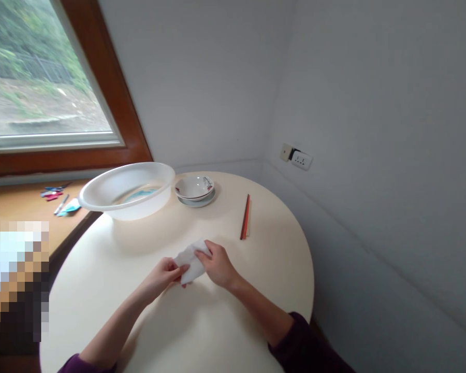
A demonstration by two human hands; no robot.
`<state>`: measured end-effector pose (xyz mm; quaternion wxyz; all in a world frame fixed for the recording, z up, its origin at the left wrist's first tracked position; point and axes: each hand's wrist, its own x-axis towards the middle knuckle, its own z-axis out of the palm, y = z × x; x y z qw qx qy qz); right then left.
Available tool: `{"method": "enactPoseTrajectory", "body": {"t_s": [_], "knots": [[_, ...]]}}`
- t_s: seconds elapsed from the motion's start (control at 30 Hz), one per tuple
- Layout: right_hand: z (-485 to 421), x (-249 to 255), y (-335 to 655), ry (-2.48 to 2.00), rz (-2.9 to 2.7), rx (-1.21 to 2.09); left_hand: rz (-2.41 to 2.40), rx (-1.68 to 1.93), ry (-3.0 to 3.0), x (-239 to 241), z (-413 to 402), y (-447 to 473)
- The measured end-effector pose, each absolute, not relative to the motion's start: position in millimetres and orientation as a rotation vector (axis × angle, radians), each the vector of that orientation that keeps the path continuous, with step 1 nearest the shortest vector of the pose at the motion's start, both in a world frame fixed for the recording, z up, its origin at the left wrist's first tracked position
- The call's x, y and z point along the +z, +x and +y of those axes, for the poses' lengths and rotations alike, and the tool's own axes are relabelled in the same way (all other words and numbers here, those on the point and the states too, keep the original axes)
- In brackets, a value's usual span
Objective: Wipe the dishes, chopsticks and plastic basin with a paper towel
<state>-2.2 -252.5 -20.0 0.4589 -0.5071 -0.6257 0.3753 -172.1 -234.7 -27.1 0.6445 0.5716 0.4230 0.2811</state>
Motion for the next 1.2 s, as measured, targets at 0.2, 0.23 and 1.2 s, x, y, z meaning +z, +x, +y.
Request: {"method": "enactPoseTrajectory", "body": {"t_s": [0.2, 0.23, 1.2], "knots": [[-254, -8, 91, -1.448, -1.348, 0.738, 1.019, 0.7, 1.151, -22, -232, -172], [-254, -9, 109, -1.531, -1.37, 0.713, 1.017, 0.707, 1.143, -23, -232, -172], [-256, -33, 148, -1.928, -1.67, -0.462, 1.366, 1.07, 1.646, -4, -228, -204]]}}
